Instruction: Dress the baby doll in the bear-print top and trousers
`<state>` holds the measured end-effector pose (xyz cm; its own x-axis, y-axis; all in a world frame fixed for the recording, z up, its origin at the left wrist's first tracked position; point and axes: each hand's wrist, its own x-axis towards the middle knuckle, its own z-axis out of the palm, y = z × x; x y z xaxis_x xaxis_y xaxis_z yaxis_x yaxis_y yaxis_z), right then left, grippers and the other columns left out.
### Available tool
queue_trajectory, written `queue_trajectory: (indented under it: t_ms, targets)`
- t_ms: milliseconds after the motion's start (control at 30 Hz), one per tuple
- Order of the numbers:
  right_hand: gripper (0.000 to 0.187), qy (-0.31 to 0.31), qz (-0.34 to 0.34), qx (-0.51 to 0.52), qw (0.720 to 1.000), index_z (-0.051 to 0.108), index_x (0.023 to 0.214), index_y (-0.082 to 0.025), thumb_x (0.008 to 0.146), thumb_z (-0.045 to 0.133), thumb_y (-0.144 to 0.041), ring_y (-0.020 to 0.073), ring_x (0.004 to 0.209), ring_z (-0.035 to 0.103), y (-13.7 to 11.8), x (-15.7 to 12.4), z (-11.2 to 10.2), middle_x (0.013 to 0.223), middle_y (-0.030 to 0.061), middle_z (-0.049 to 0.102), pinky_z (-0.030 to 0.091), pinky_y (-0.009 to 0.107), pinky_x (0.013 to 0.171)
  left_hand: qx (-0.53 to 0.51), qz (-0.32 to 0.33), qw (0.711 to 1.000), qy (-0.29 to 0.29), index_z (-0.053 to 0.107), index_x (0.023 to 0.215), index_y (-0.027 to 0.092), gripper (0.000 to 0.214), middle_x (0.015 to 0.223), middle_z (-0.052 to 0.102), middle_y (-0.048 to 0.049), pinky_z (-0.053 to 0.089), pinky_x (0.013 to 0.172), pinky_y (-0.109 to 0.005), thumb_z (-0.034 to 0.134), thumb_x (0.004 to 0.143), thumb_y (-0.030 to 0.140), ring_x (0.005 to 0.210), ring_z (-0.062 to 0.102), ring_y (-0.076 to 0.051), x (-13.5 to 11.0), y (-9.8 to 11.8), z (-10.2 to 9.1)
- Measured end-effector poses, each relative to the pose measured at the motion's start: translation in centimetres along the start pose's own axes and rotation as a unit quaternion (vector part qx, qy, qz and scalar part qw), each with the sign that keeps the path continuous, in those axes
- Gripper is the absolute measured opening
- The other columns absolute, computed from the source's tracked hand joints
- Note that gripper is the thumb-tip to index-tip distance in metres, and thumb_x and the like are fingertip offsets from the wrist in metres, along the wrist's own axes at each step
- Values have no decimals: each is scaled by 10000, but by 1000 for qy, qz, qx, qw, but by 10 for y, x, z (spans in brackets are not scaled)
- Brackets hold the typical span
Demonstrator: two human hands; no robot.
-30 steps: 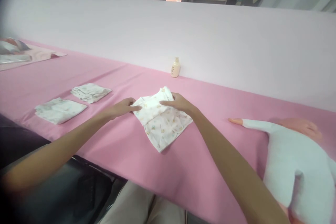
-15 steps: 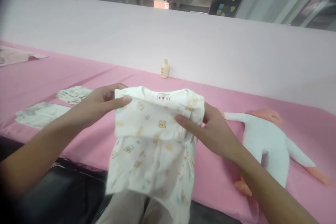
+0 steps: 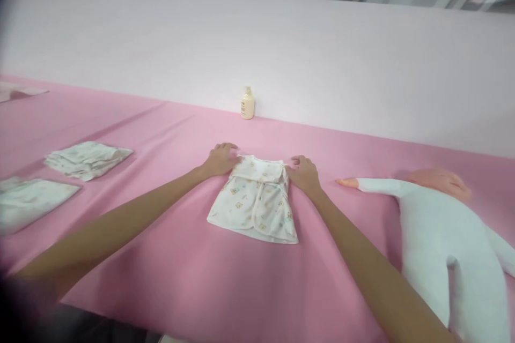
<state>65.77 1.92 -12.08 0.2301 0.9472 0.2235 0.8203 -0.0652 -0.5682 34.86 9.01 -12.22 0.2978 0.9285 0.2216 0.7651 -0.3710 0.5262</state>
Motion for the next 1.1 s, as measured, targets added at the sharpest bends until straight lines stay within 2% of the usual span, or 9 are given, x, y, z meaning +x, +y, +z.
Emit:
queue_trajectory:
  t_ms: [133,233,367,500,633,733,833,967,1100]
  targets:
    - [455,7,-91,-82,992,655,1366,-163,1006,527,-412,354,1346,573,2,-11,22,1417,170,671,428,512,1175,5,143,988,-53,528,1506,235,573,1601,543,-128,353,1234,-525,435,1051,569,1502,447,-339,-4,0,20]
    - [537,-43,-98,-96,990,567,1511,-171,1072,386,-421,371,1457,494,1,-20,31,1554,162,593,394,555,1211,18,168,980,-106,403,1640,231,690,1731,402,-109,256,1306,-499,324,1080,626,1610,328,-312,-7,-2,31]
    - [573,-15,-108,-80,991,504,1572,-163,1094,329,-425,359,1481,473,1,-27,29,1601,155,553,387,564,1224,41,164,978,-120,319,1698,241,746,1782,311,-86,162,1342,-490,281,1081,658,1656,248,-297,-7,-6,37]
    - [496,27,-127,-83,988,631,1436,-210,1085,389,-463,348,1426,522,1,-30,17,1519,134,616,412,540,1200,57,160,978,-121,295,1708,229,753,1791,283,-101,122,1345,-519,288,1082,646,1661,228,-296,-7,-6,38]
    - [456,-20,-137,-79,987,654,1405,-233,1060,464,-462,348,1443,508,7,-34,10,1514,122,622,394,540,1214,54,160,980,-103,358,1674,225,729,1757,350,-125,188,1314,-540,340,1070,634,1626,281,-323,-9,-3,37]
    - [484,-46,-137,-37,989,613,1454,-233,1043,504,-466,341,1450,502,13,-32,11,1529,113,620,371,545,1232,41,149,985,-76,489,1583,218,709,1629,500,-159,301,1239,-555,467,1018,646,1507,410,-371,-6,-2,35]
    - [466,-47,-113,42,992,639,1397,-238,1013,577,-495,309,1358,579,15,-19,12,1457,110,672,429,509,1185,2,105,994,-41,621,1433,243,623,1441,629,-139,357,1172,-546,582,956,642,1371,493,-379,2,-4,32]
    - [425,-63,-43,150,986,708,1266,-215,937,689,-483,247,1114,684,13,6,14,1252,105,751,522,440,1060,-46,35,998,-11,721,1230,266,462,1261,716,-97,345,1138,-555,658,913,597,1283,524,-379,11,-8,26]
    - [372,-62,-48,186,979,748,1169,-215,876,738,-443,231,1036,681,14,15,22,1166,86,753,527,430,1038,-57,-6,998,-23,765,1117,267,437,1088,741,-87,366,1085,-563,740,840,604,1238,557,-390,15,-12,19]
